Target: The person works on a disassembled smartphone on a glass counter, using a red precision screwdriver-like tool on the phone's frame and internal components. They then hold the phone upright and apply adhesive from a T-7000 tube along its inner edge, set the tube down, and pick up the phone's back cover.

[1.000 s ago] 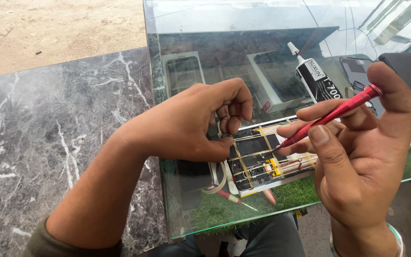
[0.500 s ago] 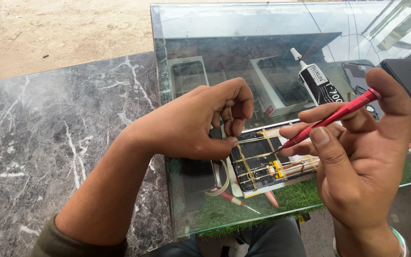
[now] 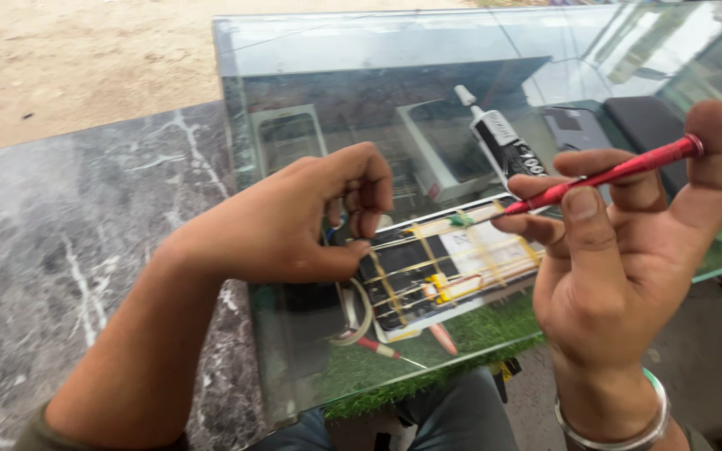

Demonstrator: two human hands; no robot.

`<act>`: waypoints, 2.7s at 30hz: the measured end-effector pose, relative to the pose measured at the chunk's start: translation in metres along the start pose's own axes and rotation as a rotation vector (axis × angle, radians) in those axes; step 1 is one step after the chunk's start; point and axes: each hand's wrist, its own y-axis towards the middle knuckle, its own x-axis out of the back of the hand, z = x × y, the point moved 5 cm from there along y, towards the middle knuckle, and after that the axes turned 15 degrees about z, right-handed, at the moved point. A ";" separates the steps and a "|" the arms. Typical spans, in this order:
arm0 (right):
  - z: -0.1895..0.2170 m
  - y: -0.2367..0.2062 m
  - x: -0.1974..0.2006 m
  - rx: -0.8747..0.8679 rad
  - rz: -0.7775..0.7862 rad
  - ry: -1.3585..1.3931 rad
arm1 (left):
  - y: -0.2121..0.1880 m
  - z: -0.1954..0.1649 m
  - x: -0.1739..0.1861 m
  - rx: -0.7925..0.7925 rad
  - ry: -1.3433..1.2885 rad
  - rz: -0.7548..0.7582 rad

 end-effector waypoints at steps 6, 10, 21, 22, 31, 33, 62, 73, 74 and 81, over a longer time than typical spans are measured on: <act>0.001 0.020 0.051 0.062 -0.017 -0.125 | 0.002 -0.010 -0.003 -0.012 0.001 0.005; -0.005 0.026 0.075 0.054 0.035 -0.169 | 0.005 -0.007 -0.005 0.099 0.006 0.000; -0.014 0.017 0.084 0.020 0.105 -0.167 | 0.012 0.011 -0.009 0.262 0.031 0.011; -0.014 0.017 0.085 0.013 0.100 -0.151 | 0.012 0.011 -0.009 0.242 0.026 0.009; -0.006 0.001 0.093 0.032 0.068 -0.118 | 0.012 0.014 -0.012 0.089 -0.020 0.003; -0.006 -0.001 0.095 0.043 0.059 -0.102 | 0.013 0.012 -0.012 0.053 -0.026 -0.002; 0.004 -0.010 0.133 0.082 0.155 0.052 | -0.003 -0.064 -0.055 0.042 0.427 -0.444; 0.020 -0.010 0.126 0.005 0.095 0.057 | -0.046 -0.108 -0.112 0.209 0.379 -0.708; 0.020 -0.010 0.125 0.007 0.091 0.057 | -0.044 -0.109 -0.114 0.225 0.414 -0.699; 0.015 -0.010 0.130 0.076 0.149 0.037 | -0.043 -0.112 -0.116 0.262 0.401 -0.714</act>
